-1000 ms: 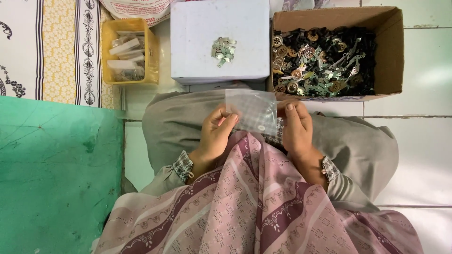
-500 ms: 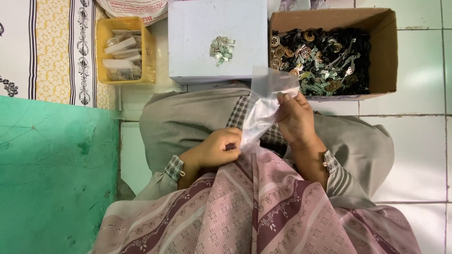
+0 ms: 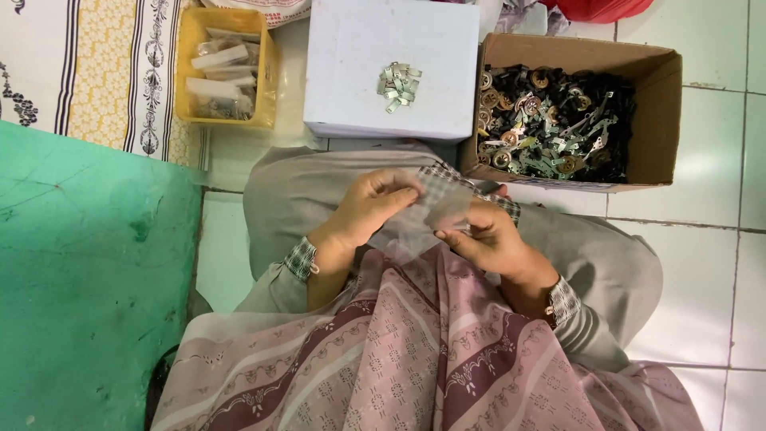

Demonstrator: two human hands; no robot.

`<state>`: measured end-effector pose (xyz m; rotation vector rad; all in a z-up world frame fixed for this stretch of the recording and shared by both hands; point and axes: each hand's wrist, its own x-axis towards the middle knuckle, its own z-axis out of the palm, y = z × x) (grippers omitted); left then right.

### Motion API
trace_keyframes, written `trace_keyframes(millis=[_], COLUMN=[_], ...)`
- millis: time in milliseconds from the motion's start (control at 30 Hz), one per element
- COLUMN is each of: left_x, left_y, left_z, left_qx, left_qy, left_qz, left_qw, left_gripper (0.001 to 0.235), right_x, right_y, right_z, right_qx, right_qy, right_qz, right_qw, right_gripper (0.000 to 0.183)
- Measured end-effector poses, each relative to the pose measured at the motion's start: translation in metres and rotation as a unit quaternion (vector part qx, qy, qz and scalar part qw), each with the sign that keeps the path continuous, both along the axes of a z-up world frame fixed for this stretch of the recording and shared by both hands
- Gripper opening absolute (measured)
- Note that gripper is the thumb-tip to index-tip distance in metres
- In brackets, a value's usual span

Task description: The person sorts through a box of small metal buckles, selects specific pieces to place on a white surface, and then gathers a set of them into a small plastic bag.

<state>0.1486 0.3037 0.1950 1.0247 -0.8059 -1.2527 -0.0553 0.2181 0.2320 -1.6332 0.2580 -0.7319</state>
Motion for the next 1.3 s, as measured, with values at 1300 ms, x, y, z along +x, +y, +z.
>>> trace_keyframes(millis=[1300], left_x=[0.017], left_y=[-0.031], left_z=[0.071], left_qx=[-0.248], left_qy=[-0.371], left_qz=[0.193], left_qw=[0.874], left_gripper=[0.028], right_x=[0.041], right_y=[-0.057], right_z=[0.066], right_qx=[-0.484], right_qy=[0.029], right_qz=[-0.177], right_qw=[0.856], right_gripper=[0.023])
